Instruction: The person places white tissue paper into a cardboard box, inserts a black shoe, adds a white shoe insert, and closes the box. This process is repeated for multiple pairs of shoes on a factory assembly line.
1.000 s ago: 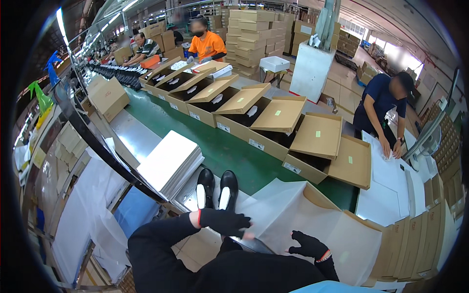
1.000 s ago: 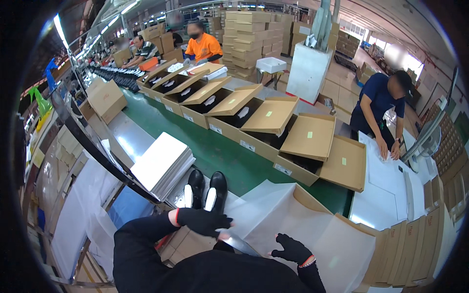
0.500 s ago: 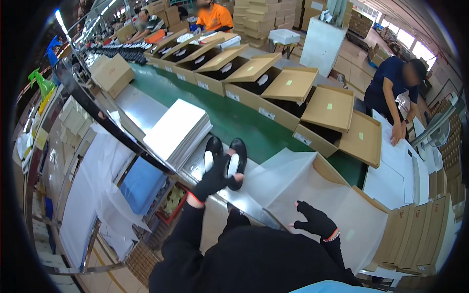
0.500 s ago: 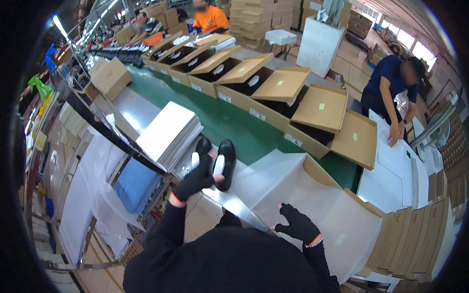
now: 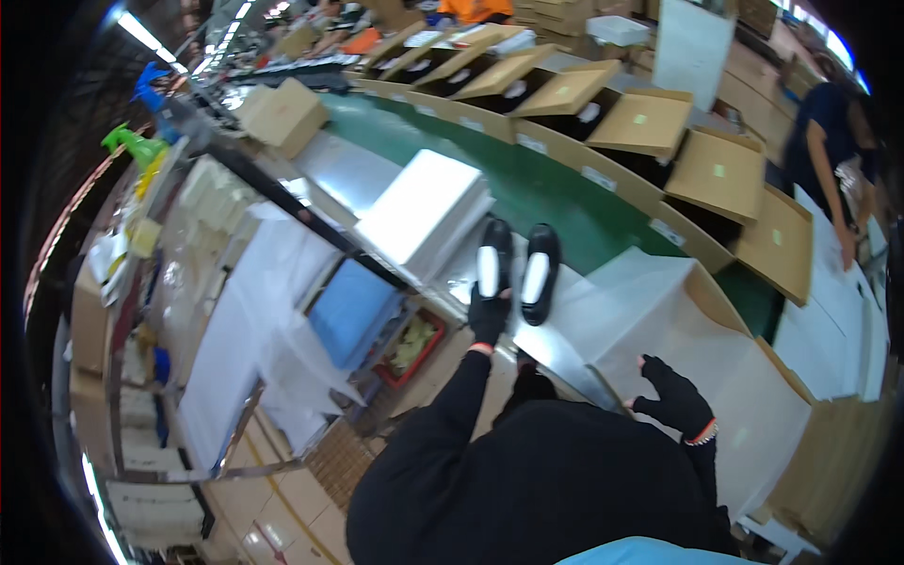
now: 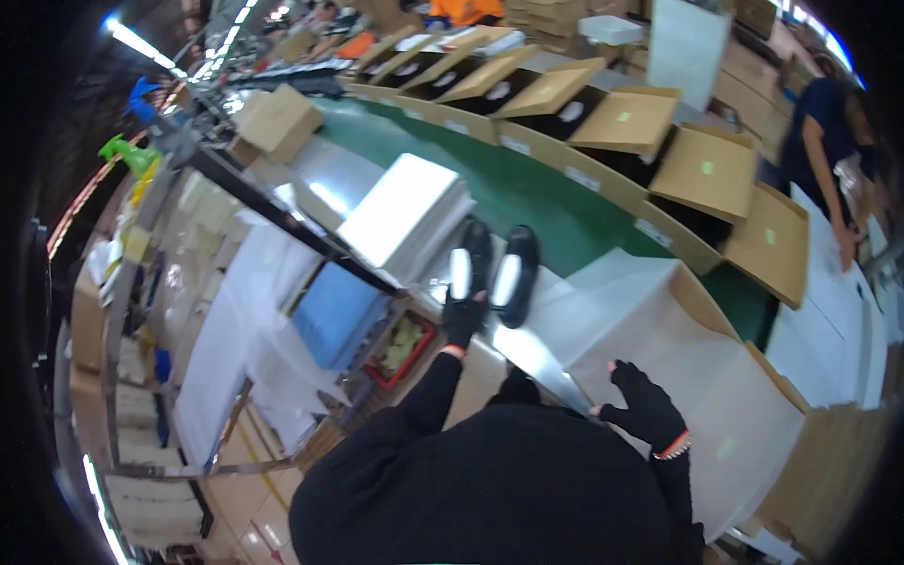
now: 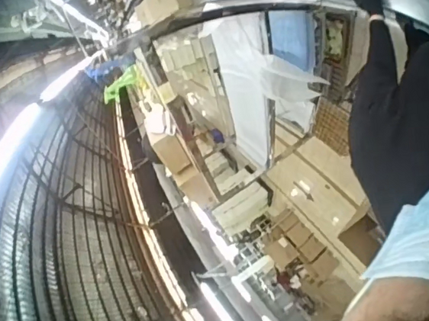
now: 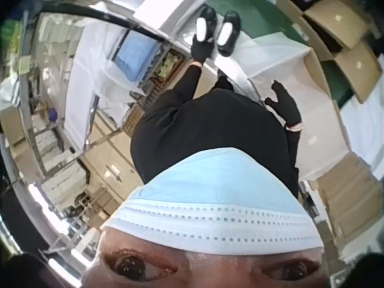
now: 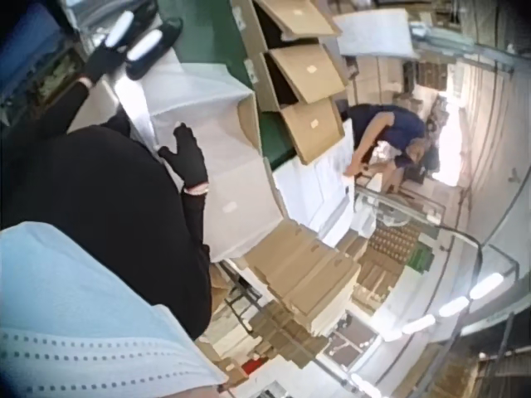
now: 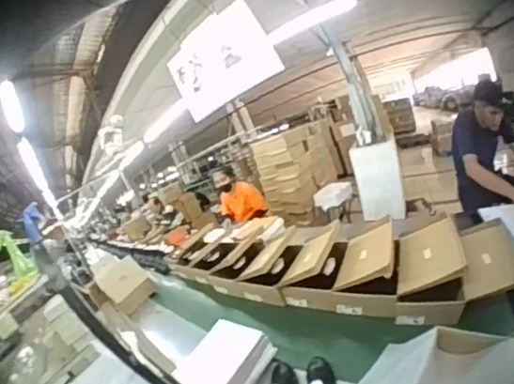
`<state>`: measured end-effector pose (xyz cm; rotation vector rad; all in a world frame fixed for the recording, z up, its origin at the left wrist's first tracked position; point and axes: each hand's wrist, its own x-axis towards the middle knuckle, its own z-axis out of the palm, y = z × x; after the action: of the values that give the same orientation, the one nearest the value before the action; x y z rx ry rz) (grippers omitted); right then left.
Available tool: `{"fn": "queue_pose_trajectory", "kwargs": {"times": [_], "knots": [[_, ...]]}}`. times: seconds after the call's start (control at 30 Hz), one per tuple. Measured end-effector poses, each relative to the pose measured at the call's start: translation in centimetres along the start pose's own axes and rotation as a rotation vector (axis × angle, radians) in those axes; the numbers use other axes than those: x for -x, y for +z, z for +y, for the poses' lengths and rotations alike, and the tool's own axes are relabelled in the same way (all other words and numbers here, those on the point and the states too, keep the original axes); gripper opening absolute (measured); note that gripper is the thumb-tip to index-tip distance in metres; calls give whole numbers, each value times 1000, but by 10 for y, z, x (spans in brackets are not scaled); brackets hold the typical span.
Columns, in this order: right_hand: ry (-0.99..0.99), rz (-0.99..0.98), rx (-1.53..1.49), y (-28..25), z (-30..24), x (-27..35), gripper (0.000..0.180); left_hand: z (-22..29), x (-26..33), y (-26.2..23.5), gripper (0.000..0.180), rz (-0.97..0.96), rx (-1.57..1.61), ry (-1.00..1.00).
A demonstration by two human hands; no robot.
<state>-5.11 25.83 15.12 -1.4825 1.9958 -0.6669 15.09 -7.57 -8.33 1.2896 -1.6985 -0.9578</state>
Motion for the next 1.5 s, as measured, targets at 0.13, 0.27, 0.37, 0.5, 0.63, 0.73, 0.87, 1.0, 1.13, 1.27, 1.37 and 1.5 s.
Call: {"fn": "queue_pose_trajectory", "kwargs": {"times": [0.13, 0.27, 0.37, 0.5, 0.63, 0.73, 0.87, 1.0, 1.13, 1.27, 1.37, 1.5], "knots": [[112, -171, 8, 0, -10, -9, 84, 62, -64, -51, 53, -44, -364, -138], [47, -70, -26, 2, 11, -3, 80, 92, -126, -109, 46, -3, 72, -31], [46, 22, -78, -10, 5, -1, 76, 182, -125, -162, 46, -336, 276, 12], [-54, 194, -343, -13, 12, -13, 76, 304, -77, -168, 39, -873, 409, 62], [-164, 47, -746, -23, -13, -40, 80, 323, -33, -100, 42, -1211, 380, 266], [-47, -14, -653, -23, -30, -52, 66, 321, -6, -48, 46, -1275, 245, 360], [72, 296, -897, -11, 3, -32, 49, 300, 5, -4, 47, -1252, 284, 233], [244, 457, -1561, -1, 51, 5, 54, 234, 27, 19, 49, -955, 53, 343], [297, 704, -1876, 13, 95, 8, 60, 163, 67, 51, 62, -871, -118, 542], [400, 949, -1918, 85, 217, -14, 47, 149, 96, 75, 65, -1009, -212, 576], [457, 1079, -1772, 108, 248, -27, 43, 152, 104, 83, 61, -1115, -257, 465], [446, 1056, -1857, 89, 206, -37, 47, 145, 109, 82, 49, -1084, -270, 497]]}}
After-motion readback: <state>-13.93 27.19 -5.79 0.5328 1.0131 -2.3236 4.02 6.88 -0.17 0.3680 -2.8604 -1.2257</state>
